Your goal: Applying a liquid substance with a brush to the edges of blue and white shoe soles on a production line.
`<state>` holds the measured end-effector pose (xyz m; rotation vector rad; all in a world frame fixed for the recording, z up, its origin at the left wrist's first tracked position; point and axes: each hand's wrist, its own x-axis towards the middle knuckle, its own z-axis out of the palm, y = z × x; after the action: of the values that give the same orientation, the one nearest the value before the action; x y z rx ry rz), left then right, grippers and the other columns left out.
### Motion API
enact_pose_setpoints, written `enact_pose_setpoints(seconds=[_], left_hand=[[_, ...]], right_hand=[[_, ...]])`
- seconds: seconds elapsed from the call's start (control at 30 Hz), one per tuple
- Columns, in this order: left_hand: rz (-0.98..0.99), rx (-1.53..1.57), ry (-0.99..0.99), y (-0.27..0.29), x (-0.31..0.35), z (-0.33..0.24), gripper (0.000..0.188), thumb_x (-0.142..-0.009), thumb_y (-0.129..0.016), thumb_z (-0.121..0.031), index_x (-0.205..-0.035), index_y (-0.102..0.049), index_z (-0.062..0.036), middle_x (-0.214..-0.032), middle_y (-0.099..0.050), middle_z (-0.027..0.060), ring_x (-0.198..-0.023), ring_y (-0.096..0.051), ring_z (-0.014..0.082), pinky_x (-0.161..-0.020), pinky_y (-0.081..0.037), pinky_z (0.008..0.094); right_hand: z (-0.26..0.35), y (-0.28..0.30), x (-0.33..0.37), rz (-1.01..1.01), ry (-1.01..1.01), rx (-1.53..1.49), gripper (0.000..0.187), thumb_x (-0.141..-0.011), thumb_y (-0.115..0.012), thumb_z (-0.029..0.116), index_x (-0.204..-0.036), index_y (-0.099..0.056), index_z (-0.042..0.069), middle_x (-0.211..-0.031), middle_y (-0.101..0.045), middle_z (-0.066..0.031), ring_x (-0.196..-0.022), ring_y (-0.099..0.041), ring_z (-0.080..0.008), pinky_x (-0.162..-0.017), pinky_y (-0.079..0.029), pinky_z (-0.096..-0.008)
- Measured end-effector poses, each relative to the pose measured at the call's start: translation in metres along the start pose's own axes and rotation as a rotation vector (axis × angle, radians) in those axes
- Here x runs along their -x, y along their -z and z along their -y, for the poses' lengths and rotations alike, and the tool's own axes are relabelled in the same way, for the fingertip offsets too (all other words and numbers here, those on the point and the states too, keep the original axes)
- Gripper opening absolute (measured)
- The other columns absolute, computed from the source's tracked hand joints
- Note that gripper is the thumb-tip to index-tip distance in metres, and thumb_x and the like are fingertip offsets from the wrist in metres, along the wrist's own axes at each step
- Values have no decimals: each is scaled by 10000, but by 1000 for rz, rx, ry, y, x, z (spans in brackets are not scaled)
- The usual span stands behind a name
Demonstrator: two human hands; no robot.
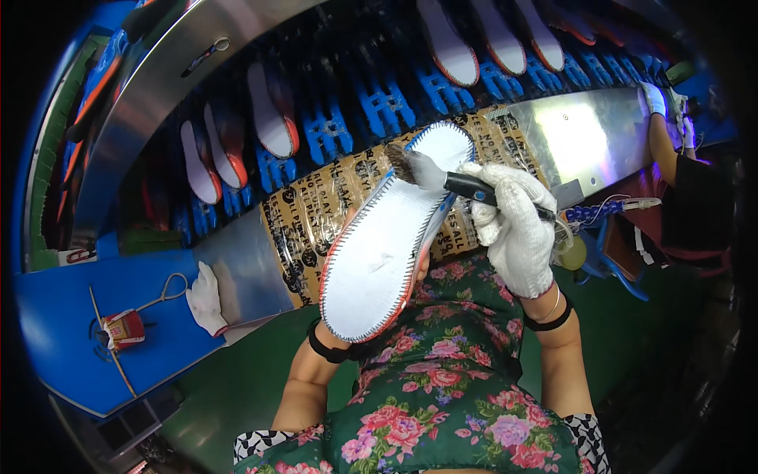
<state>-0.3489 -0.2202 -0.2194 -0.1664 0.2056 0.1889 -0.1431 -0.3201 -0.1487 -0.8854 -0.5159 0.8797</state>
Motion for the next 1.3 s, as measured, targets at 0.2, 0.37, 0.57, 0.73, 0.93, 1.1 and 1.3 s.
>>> enact_pose_setpoints(seconds=[0.2, 0.37, 0.57, 0.73, 0.93, 1.1, 1.3], left_hand=[[-46, -311, -72, -8, -7, 3, 766, -989, -453, -537, -1377, -435, 123, -1061, -558, 227, -909, -533, 288, -837, -479, 368], [-239, -443, -155, -25, -4, 9, 585, -1035, -467, -378, -1375, -458, 97, -1025, -559, 123, -858, -481, 176, -757, -406, 300], [-208, -424, -150, -9, -7, 9, 608, -1028, -460, -416, -1364, -461, 91, -1080, -553, 127, -875, -488, 181, -777, -408, 295], [-193, -442, -165, -14, -11, 15, 606, -1031, -433, -426, -1376, -451, 72, -1091, -541, 122, -844, -464, 176, -740, -397, 294], [-36, -594, -222, -9, -15, 19, 614, -1047, -419, -460, -1281, -497, 103, -881, -553, 129, -762, -441, 181, -705, -390, 289], [-63, -414, -139, -13, -11, 22, 523, -1041, -451, -392, -1244, -509, 87, -877, -542, 114, -778, -439, 180, -726, -397, 296], [-92, -444, -172, 0, -13, 24, 569, -1023, -488, -382, -1309, -488, 110, -997, -565, 138, -792, -443, 174, -702, -394, 292]], right_hand=[[0, 2, -6, -131, -141, -83, 275, -1005, -561, 152, -1144, -669, -60, -1002, -731, -144, -628, -576, -74, -504, -458, -206], [-3, 5, -11, -157, -196, -129, 264, -998, -576, 172, -1115, -671, -46, -964, -725, -144, -603, -566, -76, -476, -434, -199], [-4, -2, -12, -149, -165, -157, 258, -995, -577, 171, -1094, -674, -45, -927, -729, -134, -591, -579, -72, -453, -429, -192], [-14, 8, -8, -58, -176, -142, 208, -981, -591, 122, -1076, -692, -34, -904, -734, -127, -581, -606, -84, -466, -454, -187], [-3, 21, -11, -9, -7, 184, 178, -967, -606, 53, -1071, -695, -61, -935, -739, -141, -632, -667, -109, -520, -538, -199], [11, 50, -27, -7, 277, 473, 182, -945, -621, 26, -1076, -722, -51, -1015, -720, -143, -795, -709, -153, -663, -587, -236], [9, 42, -28, -108, 404, 169, 187, -964, -565, -5, -1083, -687, -83, -1075, -716, -184, -921, -711, -211, -817, -583, -294]])
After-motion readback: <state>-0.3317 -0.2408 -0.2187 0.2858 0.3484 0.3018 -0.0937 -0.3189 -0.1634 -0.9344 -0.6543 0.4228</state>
